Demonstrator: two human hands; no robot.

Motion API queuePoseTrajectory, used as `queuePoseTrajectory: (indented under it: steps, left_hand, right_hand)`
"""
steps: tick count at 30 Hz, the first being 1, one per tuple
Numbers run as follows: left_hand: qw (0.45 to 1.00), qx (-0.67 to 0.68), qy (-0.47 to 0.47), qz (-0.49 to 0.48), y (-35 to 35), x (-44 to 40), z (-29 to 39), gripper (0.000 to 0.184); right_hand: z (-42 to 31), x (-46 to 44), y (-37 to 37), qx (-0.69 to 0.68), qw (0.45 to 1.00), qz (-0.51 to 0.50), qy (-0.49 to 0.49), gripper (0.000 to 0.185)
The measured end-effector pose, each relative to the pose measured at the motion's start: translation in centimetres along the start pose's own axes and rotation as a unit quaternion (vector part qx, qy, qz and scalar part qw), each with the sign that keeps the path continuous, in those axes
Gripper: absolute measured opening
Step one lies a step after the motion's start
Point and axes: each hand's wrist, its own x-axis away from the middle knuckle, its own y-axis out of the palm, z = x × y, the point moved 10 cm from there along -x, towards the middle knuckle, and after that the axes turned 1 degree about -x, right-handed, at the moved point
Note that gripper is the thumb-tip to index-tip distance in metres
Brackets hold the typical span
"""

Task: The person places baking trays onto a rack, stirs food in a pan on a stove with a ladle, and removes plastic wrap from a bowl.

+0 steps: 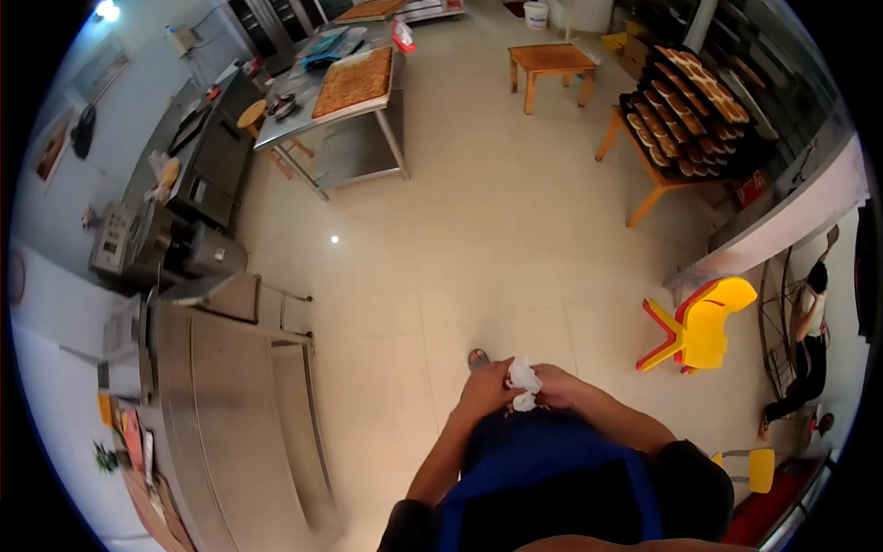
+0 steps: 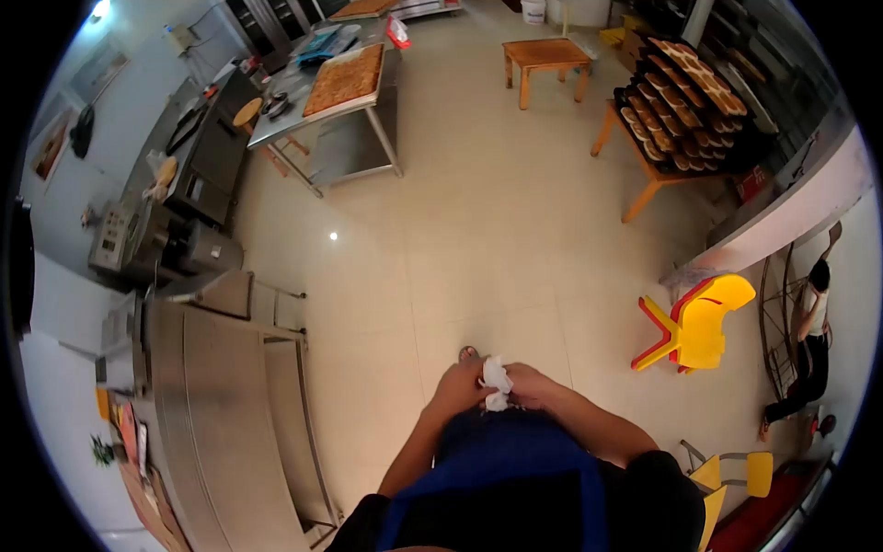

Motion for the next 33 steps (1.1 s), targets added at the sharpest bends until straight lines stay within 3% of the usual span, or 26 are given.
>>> queuePoseTrajectory:
  steps: [1,3,5,7,9,13,15,16,17,18,22,25,30,32,33]
  left_hand:
    - [0.999,0.008,-0.011,-0.037,-1.5,-3.0,-0.7,0.07]
    - [0.998,0.017,0.027,-0.059,-6.2,-8.7,0.5,0.063]
    - [0.999,0.018,0.044,-0.009,-10.1,-15.1,-0.3,0.054]
    - [0.991,-0.059,0.116,-0.01,-11.8,-21.3,-2.4,0.046]
    - [0.99,-0.076,0.109,-0.043,-12.9,-28.0,-5.0,0.046]
    - [0.982,-0.138,0.095,-0.088,-14.3,-39.8,-12.7,0.049]
    - [0.97,-0.18,0.048,-0.158,-14.6,-45.7,-17.0,0.054]
    - [0.954,-0.196,-0.038,-0.224,-15.5,-48.6,-18.9,0.058]
    - [0.952,-0.199,-0.056,-0.227,-18.1,-50.8,-19.0,0.058]
    - [0.951,-0.201,-0.073,-0.225,-20.5,-53.6,-18.8,0.058]
    - [0.985,-0.127,-0.048,-0.106,-29.1,-67.2,-18.9,0.056]
    - [0.989,-0.126,-0.059,-0.057,-33.8,-75.9,-22.1,0.056]
    - [0.982,-0.147,-0.108,-0.055,-39.7,-90.0,-32.0,0.059]
    - [0.973,-0.169,-0.139,-0.068,-43.0,-96.0,-35.8,0.06]
    - [0.963,-0.192,-0.163,-0.094,-44.5,-98.5,-37.6,0.061]
  right_hand:
    - [-3.6,-0.1,1.1,-0.014,1.0,0.004,0.0,0.024]
    - [-13.1,0.0,3.1,0.025,0.993,0.028,-0.115,0.022]
    - [-18.2,-4.6,-1.6,0.012,0.984,0.085,-0.157,0.022]
    - [-25.0,-5.8,-4.9,-0.092,0.95,0.197,-0.226,0.028]
    - [-30.5,-8.1,-9.1,-0.132,0.923,0.231,-0.276,0.031]
    - [-40.8,-17.1,-13.1,-0.326,0.915,0.071,-0.228,0.028]
    - [-48.2,-19.9,-15.3,-0.33,0.908,0.036,-0.256,0.026]
    - [-51.7,-23.6,-19.1,-0.329,0.906,0.034,-0.264,0.025]
    - [-53.2,-28.1,-20.8,-0.34,0.902,0.029,-0.264,0.025]
    - [-58.2,-26.2,-19.8,-0.333,0.898,0.101,-0.27,0.027]
    - [-77.8,-25.5,-17.2,-0.275,0.889,0.178,-0.32,0.034]
    - [-89.6,-29.4,-16.9,-0.216,0.895,0.152,-0.36,0.034]
    - [-102.7,-41.8,-21.5,-0.222,0.924,0.103,-0.295,0.033]
    - [-106.0,-44.9,-23.8,-0.275,0.905,0.196,-0.259,0.032]
    - [-108.4,-46.5,-23.5,-0.274,0.906,0.196,-0.256,0.032]
